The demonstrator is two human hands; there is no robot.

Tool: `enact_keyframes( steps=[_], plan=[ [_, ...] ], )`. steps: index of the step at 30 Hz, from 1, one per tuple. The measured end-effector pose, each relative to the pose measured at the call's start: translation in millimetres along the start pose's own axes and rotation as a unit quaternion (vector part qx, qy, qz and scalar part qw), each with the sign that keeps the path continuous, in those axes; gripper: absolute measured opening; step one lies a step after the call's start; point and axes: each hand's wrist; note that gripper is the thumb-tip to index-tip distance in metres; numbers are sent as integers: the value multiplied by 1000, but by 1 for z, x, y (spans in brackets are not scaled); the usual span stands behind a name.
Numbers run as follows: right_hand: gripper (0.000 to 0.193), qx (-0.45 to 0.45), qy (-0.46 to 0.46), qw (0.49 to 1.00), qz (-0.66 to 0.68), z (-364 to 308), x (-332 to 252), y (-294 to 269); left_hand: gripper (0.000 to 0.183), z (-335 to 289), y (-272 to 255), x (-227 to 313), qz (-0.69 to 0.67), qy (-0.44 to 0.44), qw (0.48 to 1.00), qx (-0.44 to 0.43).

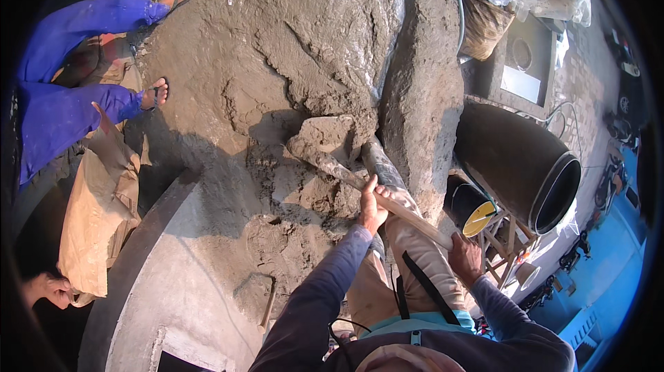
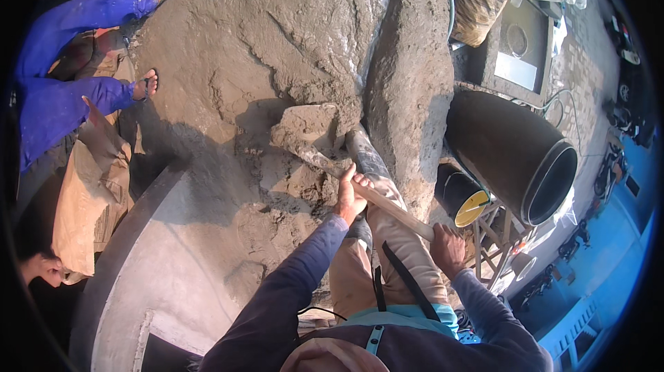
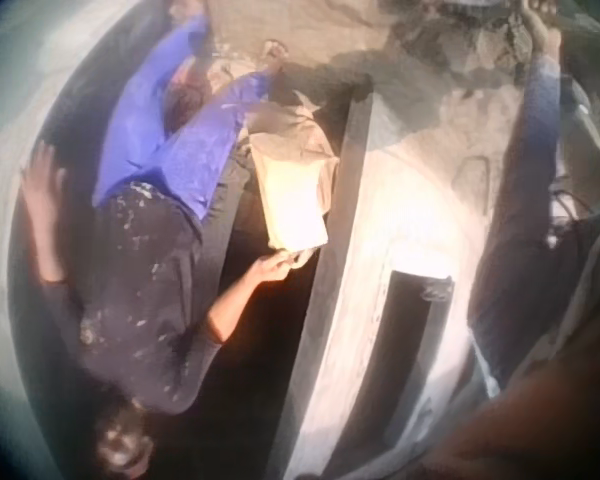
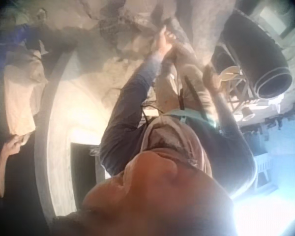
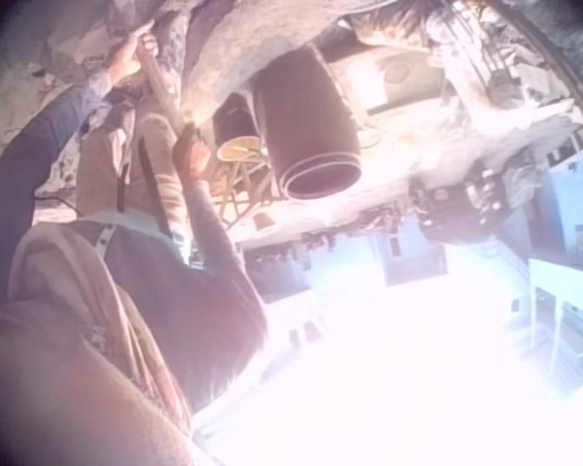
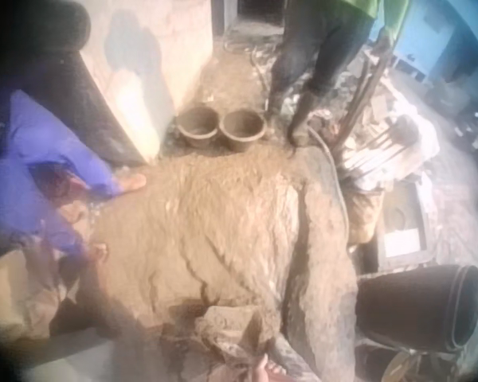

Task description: The person uses a hoe to spread and level wet concrete on a construction site floor. They repeatedly pull and push the concrete to create a flat surface while another worker assists nearby.

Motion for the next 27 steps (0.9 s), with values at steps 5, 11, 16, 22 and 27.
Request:
enact_keyframes(
  steps=[5,11,16,22,27],
  plan=[
    [26,-73,-66,984,150,134,-152,37,38,56,73,220,95,191,974,80],
    [25,-367,-53,811,453,193,-225,94,35,34,120,287,288,415,849,152],
    [21,-422,32,714,557,152,-236,117,37,71,39,291,334,408,826,200],
    [33,-433,46,815,384,118,-37,79,20,80,-12,104,132,151,978,60],
    [36,-217,-149,961,87,117,72,2,26,25,-31,-21,-89,94,991,-29]
  ],
)
Point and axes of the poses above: each hand's wrist, its own z-axis towards the middle knuckle, its own y-axis out of the palm, x = y × z, and after that the axes turned 6 degrees about x, right-handed
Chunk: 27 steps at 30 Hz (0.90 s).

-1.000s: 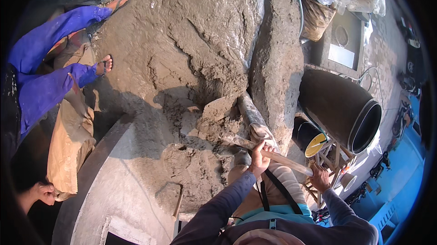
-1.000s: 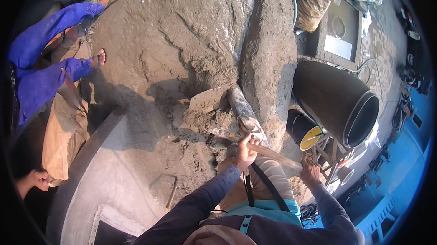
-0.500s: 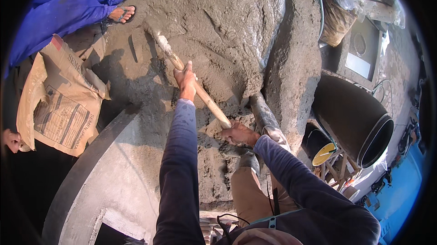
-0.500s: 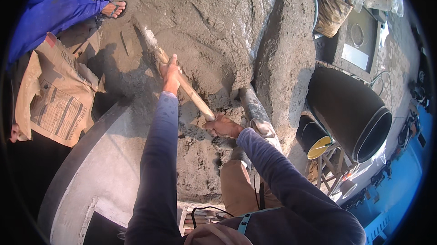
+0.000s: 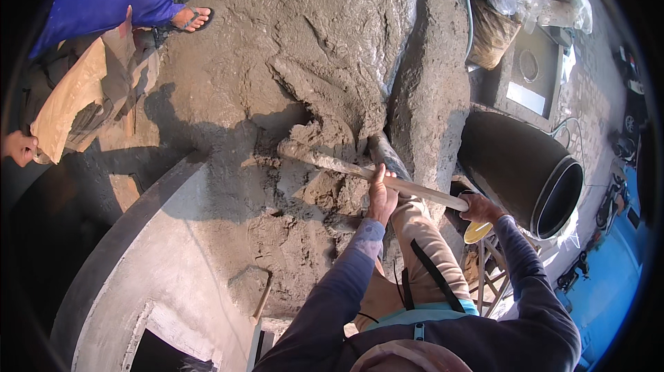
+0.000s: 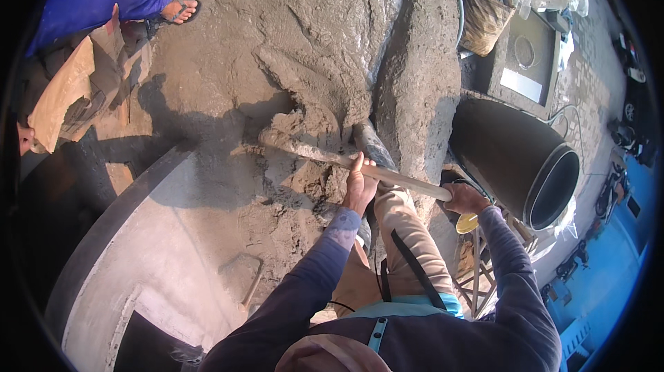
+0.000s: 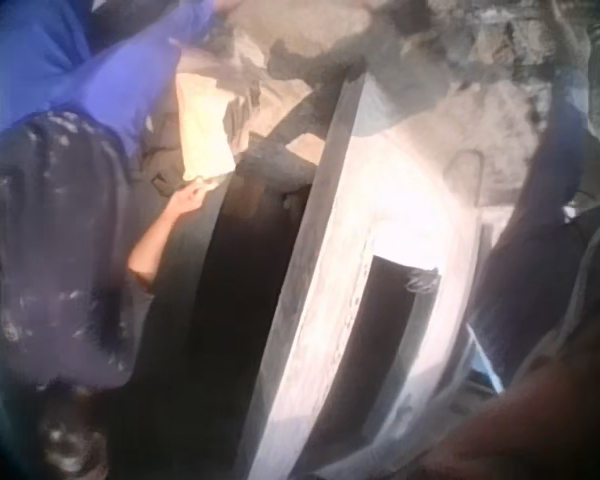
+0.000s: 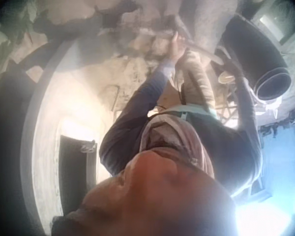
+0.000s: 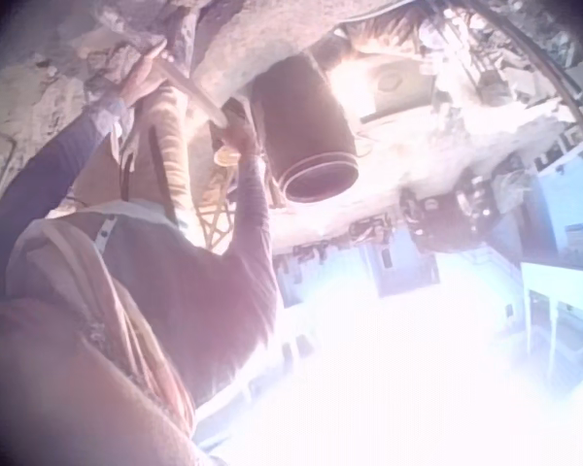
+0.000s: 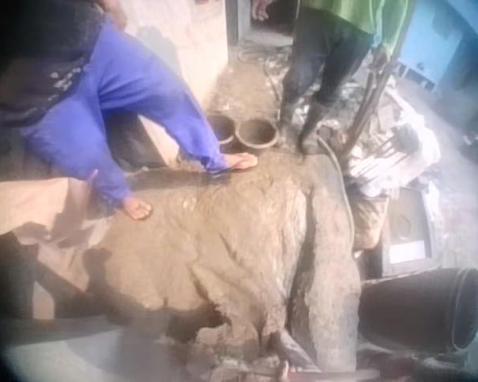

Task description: The person uses a hoe to spread and level wet concrete on a construction site floor. They repeatedly pull and push the concrete to create a flat surface while another worker assists nearby.

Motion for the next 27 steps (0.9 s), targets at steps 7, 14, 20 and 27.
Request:
enact_keyframes(
  steps=[7,14,20,27],
  plan=[
    [33,159,113,974,-117,-147,-57,72,38,-91,-6,-21,37,-162,986,-8],
    [43,124,7,992,39,88,-269,36,47,73,133,239,180,71,981,3],
    [33,289,-59,953,-65,146,-264,65,42,66,158,294,76,138,978,-140],
    [24,356,-165,903,-178,202,-271,124,30,105,102,326,138,267,953,35]
  ],
)
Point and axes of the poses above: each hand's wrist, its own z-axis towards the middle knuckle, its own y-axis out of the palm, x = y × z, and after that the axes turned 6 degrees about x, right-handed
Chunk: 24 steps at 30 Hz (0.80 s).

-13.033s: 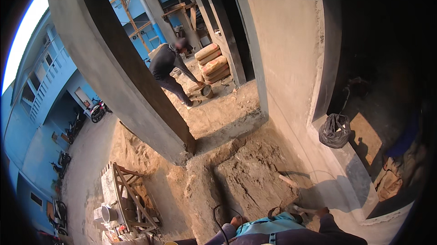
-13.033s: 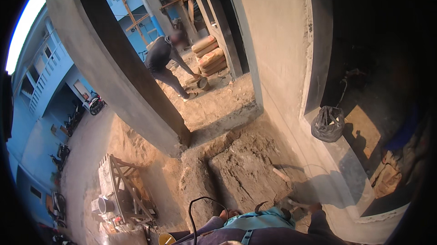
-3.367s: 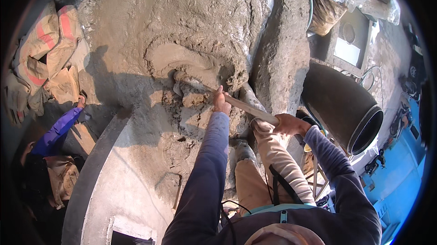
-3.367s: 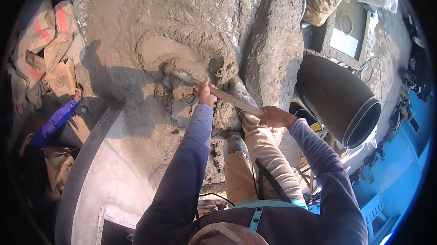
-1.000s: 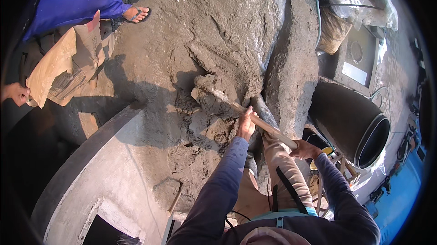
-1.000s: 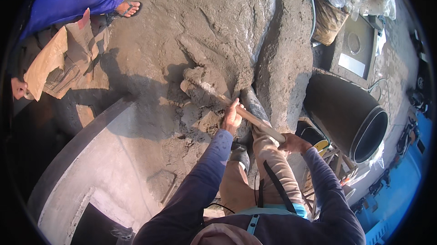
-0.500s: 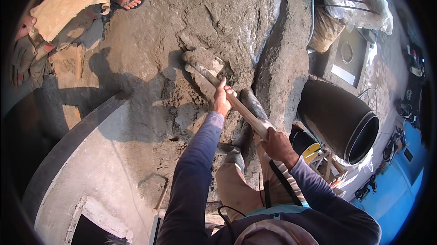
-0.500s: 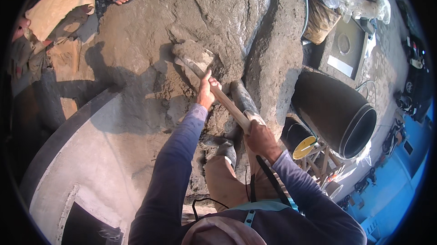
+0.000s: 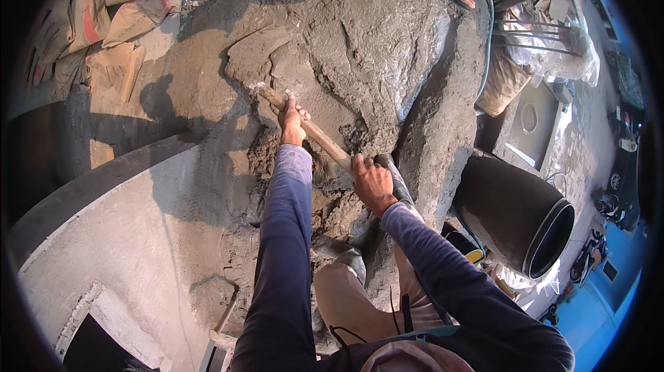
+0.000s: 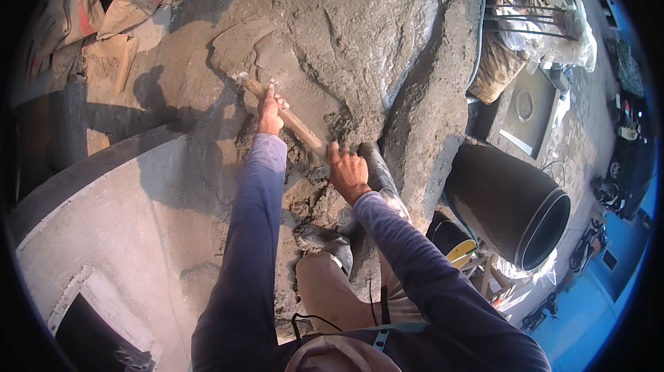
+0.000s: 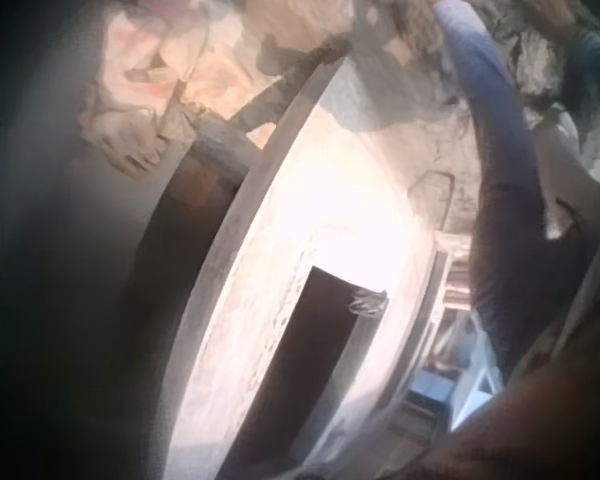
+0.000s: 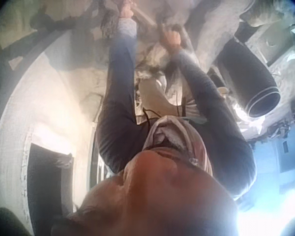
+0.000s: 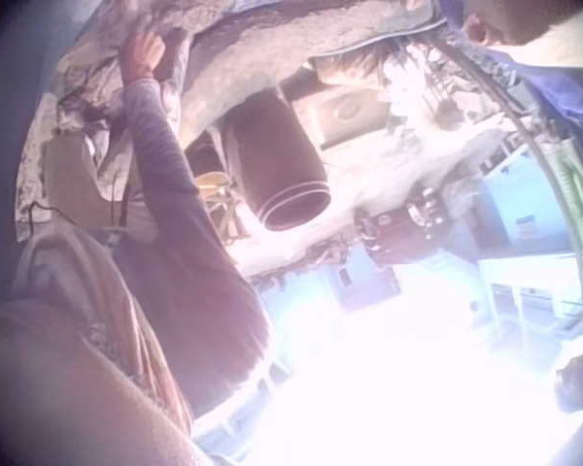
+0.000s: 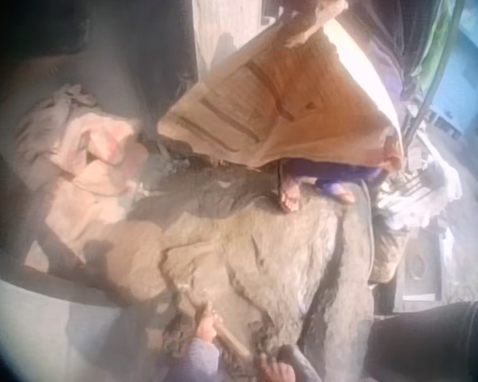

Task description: The person uses a hoe to spread and level wet concrete on a construction site floor. They repeatedly pull and push the concrete to create a flat surface while another worker assists nearby.

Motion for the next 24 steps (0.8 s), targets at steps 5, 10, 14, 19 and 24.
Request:
enact_keyframes(
  steps=[5,10,14,19,24],
  plan=[
    [39,-216,91,972,1,-99,-40,-13,27,-33,-82,-95,87,-120,989,-7],
    [38,-282,79,949,117,-137,-141,-102,29,-47,-215,-41,125,-149,980,-30],
    [42,-404,209,871,186,-128,-100,-181,33,-158,-134,-105,-2,-277,960,-47],
    [36,-381,194,803,416,-122,-133,-213,47,-173,-164,-59,-171,-403,886,-152],
    [31,-383,361,564,636,-82,-145,-251,46,-187,-142,-6,-85,-421,890,-155]
  ],
)
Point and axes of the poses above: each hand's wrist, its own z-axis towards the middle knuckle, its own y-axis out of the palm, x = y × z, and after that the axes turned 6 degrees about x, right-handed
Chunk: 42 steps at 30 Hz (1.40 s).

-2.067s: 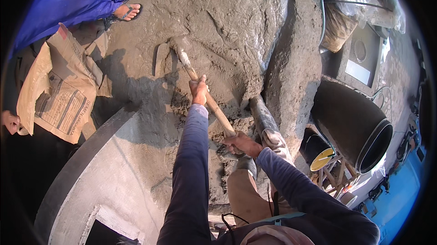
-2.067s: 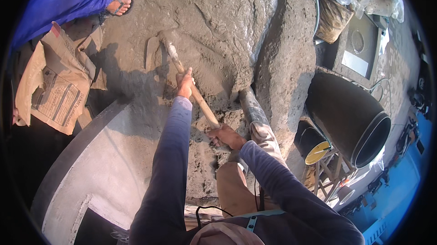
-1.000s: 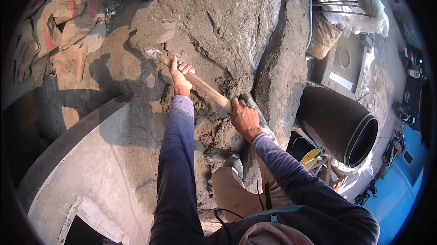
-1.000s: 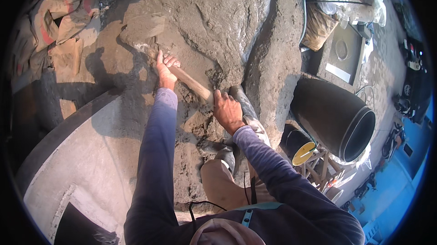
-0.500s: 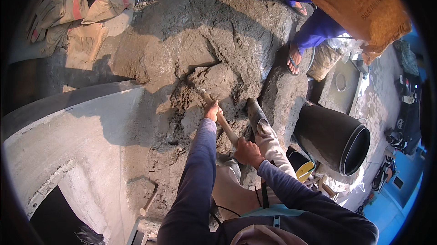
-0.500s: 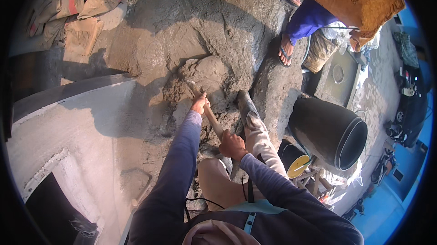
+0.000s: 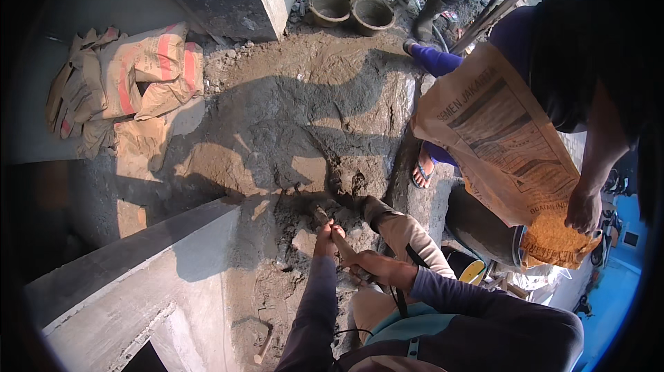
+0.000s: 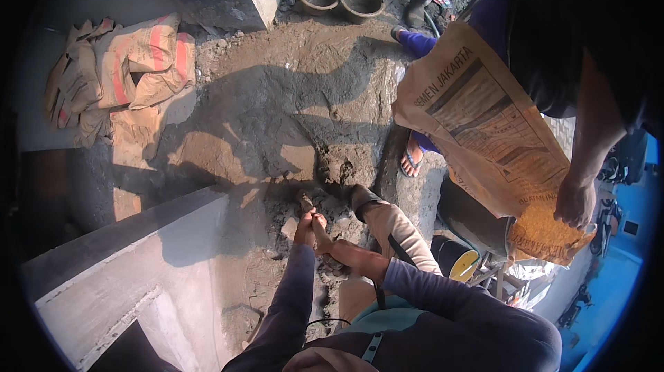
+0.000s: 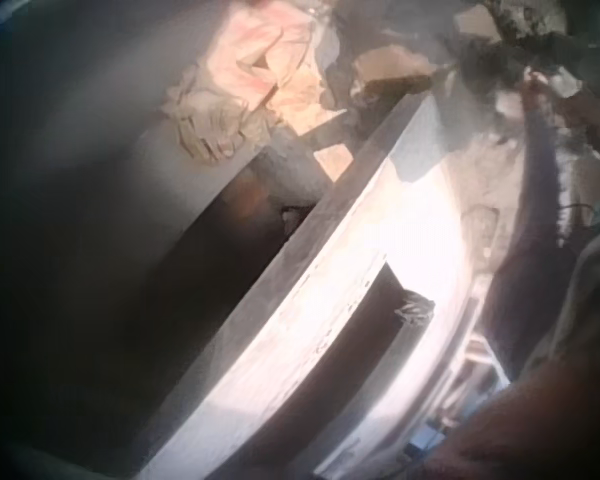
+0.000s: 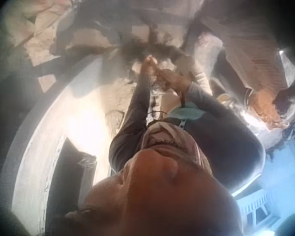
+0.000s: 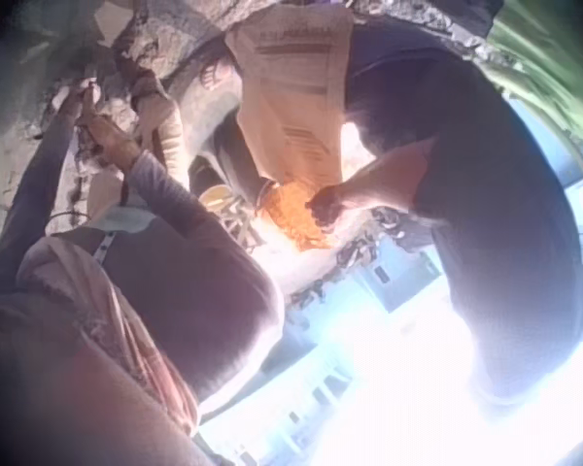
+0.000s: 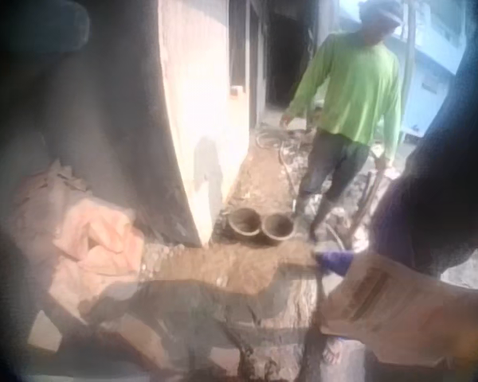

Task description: The person uses a hoe to spread and level wet concrete on a construction site floor. They repeatedly pull and push the concrete to create a flat surface while another worker assists nearby.

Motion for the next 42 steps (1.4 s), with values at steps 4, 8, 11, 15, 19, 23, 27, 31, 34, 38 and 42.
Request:
enact_keyframes(
  steps=[4,8,11,15,19,23,27,31,34,38,42],
  plan=[
    [25,0,19,989,146,-23,-54,-14,33,-15,84,-25,-42,1,998,46],
    [20,-23,-29,983,178,-42,-121,-16,29,-34,159,12,168,107,980,-2],
    [23,-17,-81,984,160,-70,-186,1,14,-54,243,59,157,68,985,-9],
    [25,-12,-172,966,195,-117,-271,12,14,-83,400,86,114,37,990,-69],
    [24,-21,-290,938,188,-143,-352,25,17,-93,547,133,302,176,935,-57],
    [23,26,-433,889,145,-135,-427,52,27,-82,690,220,439,179,879,-53],
    [33,37,-402,906,126,-91,-471,50,25,-57,756,264,522,228,821,-30],
    [49,356,-391,848,5,51,-490,51,16,16,767,315,534,292,790,-75],
    [53,375,-411,829,52,153,-524,36,18,71,784,374,555,281,779,-79],
    [56,373,-427,820,80,228,-560,20,16,124,799,429,602,262,753,-34],
    [57,365,-472,800,64,257,-568,-7,15,132,828,422,602,272,748,-61]
  ],
)
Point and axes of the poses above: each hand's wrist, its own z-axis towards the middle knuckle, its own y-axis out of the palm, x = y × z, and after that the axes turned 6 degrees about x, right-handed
